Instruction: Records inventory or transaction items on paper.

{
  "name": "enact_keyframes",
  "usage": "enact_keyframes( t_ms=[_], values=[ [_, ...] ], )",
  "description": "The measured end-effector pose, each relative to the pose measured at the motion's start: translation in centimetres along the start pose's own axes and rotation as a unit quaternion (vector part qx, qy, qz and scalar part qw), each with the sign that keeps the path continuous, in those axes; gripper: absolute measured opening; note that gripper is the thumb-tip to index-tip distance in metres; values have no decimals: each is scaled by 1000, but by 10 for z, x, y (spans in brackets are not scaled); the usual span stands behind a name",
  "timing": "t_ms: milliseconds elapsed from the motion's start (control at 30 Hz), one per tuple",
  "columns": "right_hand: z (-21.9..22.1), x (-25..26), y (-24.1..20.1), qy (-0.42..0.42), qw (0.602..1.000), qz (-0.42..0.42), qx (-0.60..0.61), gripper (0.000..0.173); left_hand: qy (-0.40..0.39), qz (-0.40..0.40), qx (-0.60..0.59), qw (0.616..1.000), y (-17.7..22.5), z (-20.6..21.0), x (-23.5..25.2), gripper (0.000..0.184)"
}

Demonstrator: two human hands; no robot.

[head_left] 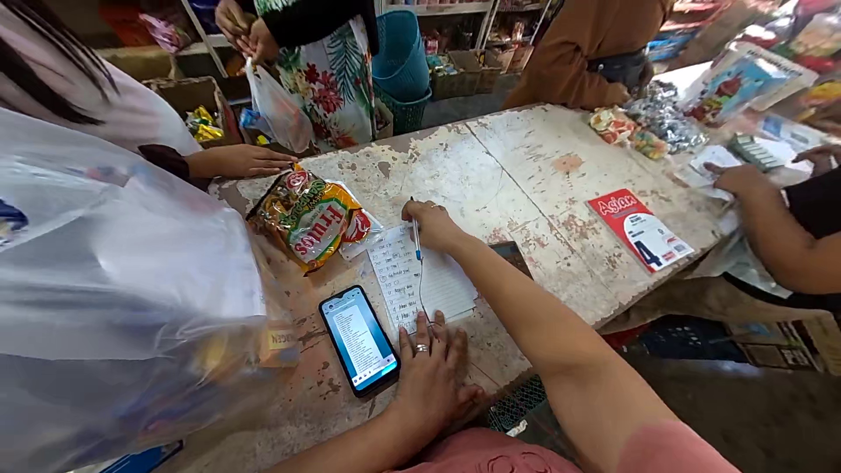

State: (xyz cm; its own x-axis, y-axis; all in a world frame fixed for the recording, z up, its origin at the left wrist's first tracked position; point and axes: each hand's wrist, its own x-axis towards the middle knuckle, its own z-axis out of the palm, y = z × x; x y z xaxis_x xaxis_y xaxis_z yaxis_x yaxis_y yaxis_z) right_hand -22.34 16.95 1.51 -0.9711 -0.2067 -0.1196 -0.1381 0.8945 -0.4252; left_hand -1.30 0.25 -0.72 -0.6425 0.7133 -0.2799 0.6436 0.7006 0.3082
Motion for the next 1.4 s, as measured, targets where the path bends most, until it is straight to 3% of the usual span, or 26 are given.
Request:
enact_keyframes(
  t_ms=[100, 200, 267, 333, 400, 467, 600, 667, 733, 767, 900, 1400],
  values=[
    [-12, -7, 2, -29, 996, -41, 76, 35, -14, 23, -1, 1000, 7, -11, -6, 92],
    [-29, -34, -8, -102, 984, -32, 140, 26, 87, 69, 26, 993, 10, -6, -12, 84],
    [-30, -50, -10, -126, 978, -23, 166, 24, 145, 82, 65, 984, 11, 5, -12, 63],
    [-19, -60, -4, -63, 983, -34, 170, 25, 144, 76, 86, 983, 11, 10, -11, 51],
    [-7, -73, 4, 73, 982, -55, 165, 30, 135, 73, 90, 984, 12, 12, -10, 48],
    [2, -93, 4, 204, 951, -79, 219, 32, 124, 66, 94, 986, 12, 9, -10, 46],
    [27, -159, -23, 217, 906, -5, 363, 46, 100, 44, 74, 991, 9, 4, -7, 51],
    [49, -167, -20, 212, 896, 20, 389, 33, 105, 42, 68, 991, 8, 6, -5, 50],
    [62, -168, -17, 209, 892, 29, 399, 15, 107, 41, 54, 992, 7, 8, -5, 64],
    [65, -165, -16, 214, 892, 25, 396, 11, 111, 41, 49, 992, 7, 9, -5, 73],
    [71, -159, -15, 237, 896, 38, 374, 29, 141, 44, 39, 988, 5, 13, -5, 87],
    [72, -162, -17, 228, 919, 51, 316, 30, 163, 45, 55, 984, 4, 17, -4, 92]
  ],
)
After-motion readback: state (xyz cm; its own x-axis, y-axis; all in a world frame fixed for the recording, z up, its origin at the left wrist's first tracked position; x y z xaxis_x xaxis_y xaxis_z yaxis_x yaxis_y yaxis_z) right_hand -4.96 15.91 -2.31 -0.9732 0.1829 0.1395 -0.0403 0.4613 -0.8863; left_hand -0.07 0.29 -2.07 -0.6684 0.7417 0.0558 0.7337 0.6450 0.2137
